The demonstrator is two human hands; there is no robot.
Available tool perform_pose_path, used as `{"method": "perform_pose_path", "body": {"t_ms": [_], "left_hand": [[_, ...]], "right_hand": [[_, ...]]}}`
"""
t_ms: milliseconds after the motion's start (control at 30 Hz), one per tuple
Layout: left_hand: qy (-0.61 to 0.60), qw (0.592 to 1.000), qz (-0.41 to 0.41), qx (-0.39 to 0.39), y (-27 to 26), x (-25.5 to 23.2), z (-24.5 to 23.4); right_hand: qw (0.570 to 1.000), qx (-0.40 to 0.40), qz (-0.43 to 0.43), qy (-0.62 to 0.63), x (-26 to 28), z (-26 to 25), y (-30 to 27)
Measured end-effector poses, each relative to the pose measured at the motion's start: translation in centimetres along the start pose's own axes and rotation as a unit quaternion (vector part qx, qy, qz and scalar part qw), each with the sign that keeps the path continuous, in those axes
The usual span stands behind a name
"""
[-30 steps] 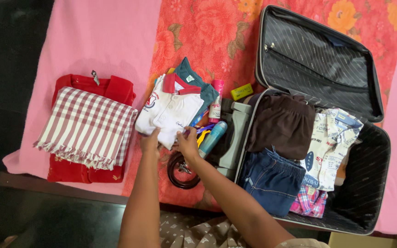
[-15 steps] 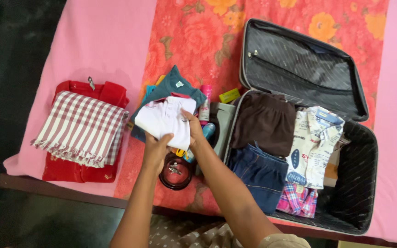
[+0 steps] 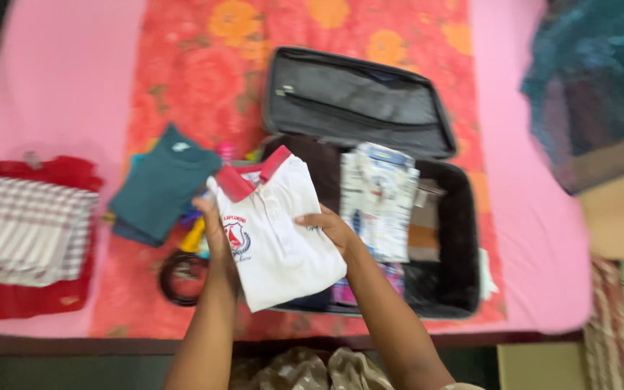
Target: The person folds and stacks various clothing items, including shirts, pants, and shorts, then places them into an open suitcase on a bed. The person arranges the clothes neatly inside the suitcase, pressing them down to fit.
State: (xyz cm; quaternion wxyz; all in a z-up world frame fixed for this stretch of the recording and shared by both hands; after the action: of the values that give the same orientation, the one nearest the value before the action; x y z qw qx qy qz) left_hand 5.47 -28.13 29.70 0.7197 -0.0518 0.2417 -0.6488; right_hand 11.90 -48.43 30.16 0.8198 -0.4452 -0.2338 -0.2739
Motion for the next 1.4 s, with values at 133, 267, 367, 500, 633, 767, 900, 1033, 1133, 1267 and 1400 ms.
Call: {"method": "perform_pose_path", "body": {"t_ms": [133, 267, 367, 500, 633, 767, 900, 1033, 1133, 1267, 1400], "left_hand": [[0.088, 0.988, -0.117, -0.043, 0.3, 11.8, 4.4], [0.157, 0.963, -0.216, 0.031, 0.4, 23.7, 8.2], [0.282, 0.931, -0.214, 0.085, 0.4, 31.7, 9.6], [0.441, 0.878, -0.169, 0.077, 1.1, 40.0, 8.4], [0.671, 0.739, -0.059, 0.006, 4.4, 44.0, 5.6], [0.775, 0.628, 0.063, 0.014, 8.3, 46.0, 4.7], [0.791, 0.606, 0.082, -0.021, 11.8, 47.3, 4.7], [0.814, 0.577, 0.039, -0.064, 14.9, 48.5, 3.5], [0.856, 0.514, 0.017, -0.056, 17.0, 49.0, 2.8], [0.854, 0.514, 0.057, -0.053, 18.2, 48.8, 2.4], [0.868, 0.491, -0.013, -0.072, 17.9, 48.8, 3.1]], "right_hand": [[0.997, -0.064, -0.046, -0.018, 4.5, -10.0, -8.4], [0.976, -0.143, -0.141, -0.08, 7.7, -19.2, -14.8], [0.951, -0.19, -0.21, -0.124, 8.3, -25.6, -18.1], [0.917, -0.23, -0.271, -0.183, 7.8, -32.0, -19.3], [0.906, -0.234, -0.297, -0.192, 6.3, -35.9, -17.0], [0.891, -0.294, -0.274, -0.211, 5.5, -39.2, -13.2], [0.861, -0.339, -0.274, -0.265, 5.8, -41.8, -9.2], [0.824, -0.368, -0.239, -0.359, 6.2, -44.8, -5.7], [0.804, -0.385, -0.227, -0.391, 6.2, -46.2, -3.4], [0.783, -0.43, -0.258, -0.368, 5.3, -47.3, -1.7], [0.75, -0.44, -0.305, -0.389, 4.9, -47.2, -1.2]]}}
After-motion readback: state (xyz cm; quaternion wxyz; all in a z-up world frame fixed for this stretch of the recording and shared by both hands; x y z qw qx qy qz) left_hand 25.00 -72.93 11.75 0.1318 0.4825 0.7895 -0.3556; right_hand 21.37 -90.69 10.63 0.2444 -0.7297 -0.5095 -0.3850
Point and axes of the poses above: each hand's wrist, its own y-axis towards the middle knuckle, its own z-axis out of the palm, x = y × z, the point moved 2 cm from there along y, towards the middle knuckle, and after that the axes turned 9 degrees about -x, right-handed, at the moved point
